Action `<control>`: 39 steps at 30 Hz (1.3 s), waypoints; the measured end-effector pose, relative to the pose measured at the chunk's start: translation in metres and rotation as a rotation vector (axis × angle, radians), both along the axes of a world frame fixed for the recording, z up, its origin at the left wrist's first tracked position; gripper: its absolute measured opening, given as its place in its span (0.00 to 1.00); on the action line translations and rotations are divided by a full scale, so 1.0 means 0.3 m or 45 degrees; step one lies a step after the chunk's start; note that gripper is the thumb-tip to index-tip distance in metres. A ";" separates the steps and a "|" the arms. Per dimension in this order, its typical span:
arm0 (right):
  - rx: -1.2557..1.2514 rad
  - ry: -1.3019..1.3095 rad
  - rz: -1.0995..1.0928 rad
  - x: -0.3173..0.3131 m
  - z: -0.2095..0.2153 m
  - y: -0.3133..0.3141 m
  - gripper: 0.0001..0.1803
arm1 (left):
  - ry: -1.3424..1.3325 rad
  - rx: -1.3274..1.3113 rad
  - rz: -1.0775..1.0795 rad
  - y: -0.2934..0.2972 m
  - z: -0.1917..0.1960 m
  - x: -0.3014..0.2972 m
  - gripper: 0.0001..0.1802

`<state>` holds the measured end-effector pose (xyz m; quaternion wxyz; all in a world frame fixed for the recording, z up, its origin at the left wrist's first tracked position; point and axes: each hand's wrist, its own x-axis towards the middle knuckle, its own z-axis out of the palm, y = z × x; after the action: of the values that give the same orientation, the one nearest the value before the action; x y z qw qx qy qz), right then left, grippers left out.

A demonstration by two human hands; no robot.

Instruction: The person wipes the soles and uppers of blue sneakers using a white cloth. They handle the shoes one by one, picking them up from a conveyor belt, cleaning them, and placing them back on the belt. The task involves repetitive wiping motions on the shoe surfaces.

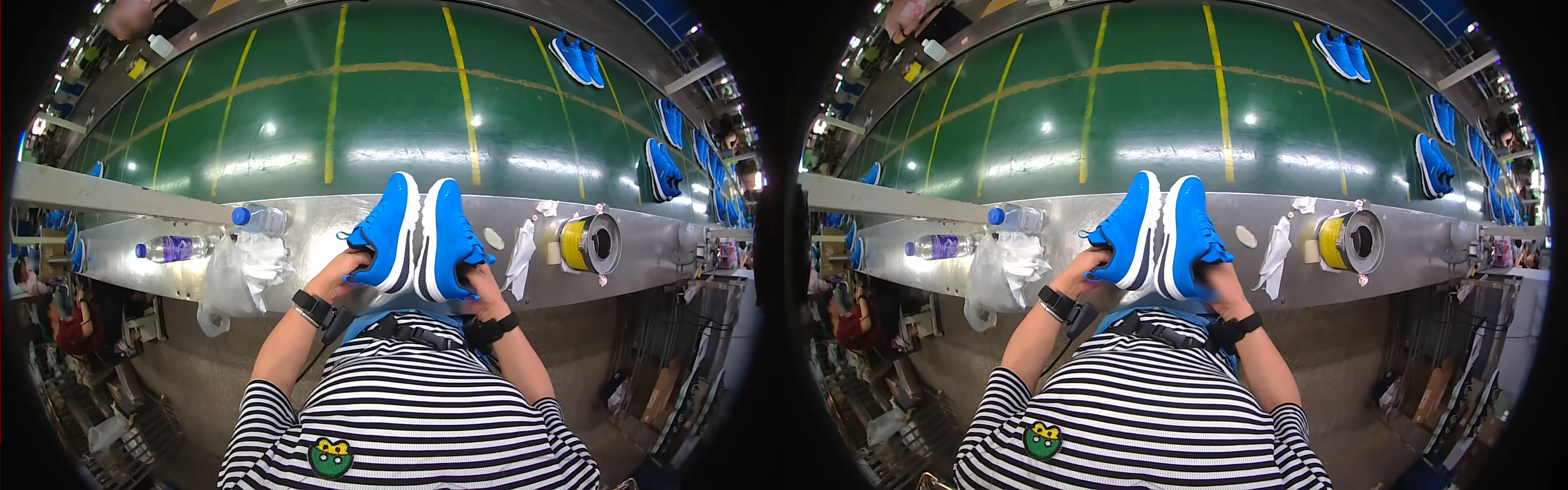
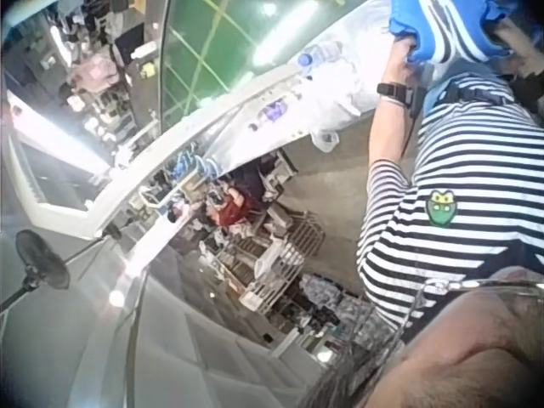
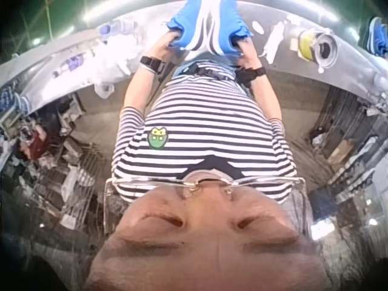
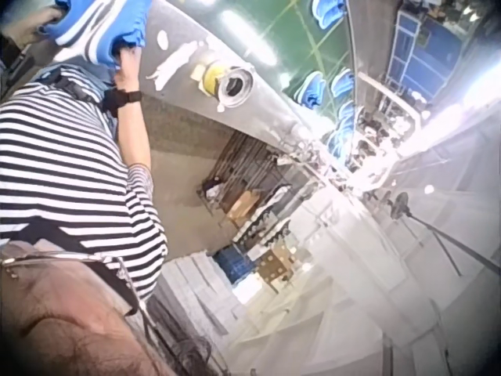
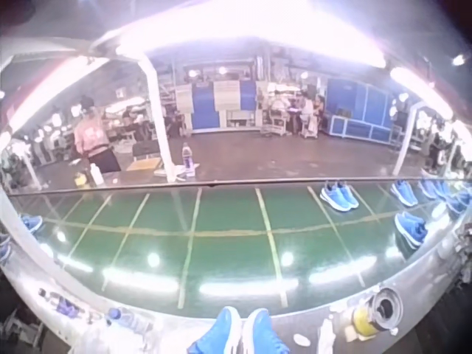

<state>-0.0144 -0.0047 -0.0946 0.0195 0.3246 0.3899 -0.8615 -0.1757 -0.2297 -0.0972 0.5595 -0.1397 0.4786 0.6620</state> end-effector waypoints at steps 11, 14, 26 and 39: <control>0.030 -0.003 -0.003 -0.051 0.034 0.018 0.22 | 0.165 -0.129 0.004 0.030 0.033 0.012 0.13; 0.022 0.002 0.014 -0.048 -0.003 0.028 0.20 | 0.260 -0.185 0.004 0.035 0.037 0.012 0.14; 0.519 0.149 0.059 -0.061 -0.019 0.044 0.27 | 1.428 -0.287 -0.185 0.037 0.035 0.016 0.36; 1.749 0.002 0.150 -0.084 0.041 -0.026 0.42 | 1.987 -0.872 -0.279 0.095 0.112 0.087 0.46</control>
<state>-0.0396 -0.0126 -0.0823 -0.1441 0.2409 0.8645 -0.4169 -0.1496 -0.2014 -0.0635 0.0581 0.2413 0.9108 0.3300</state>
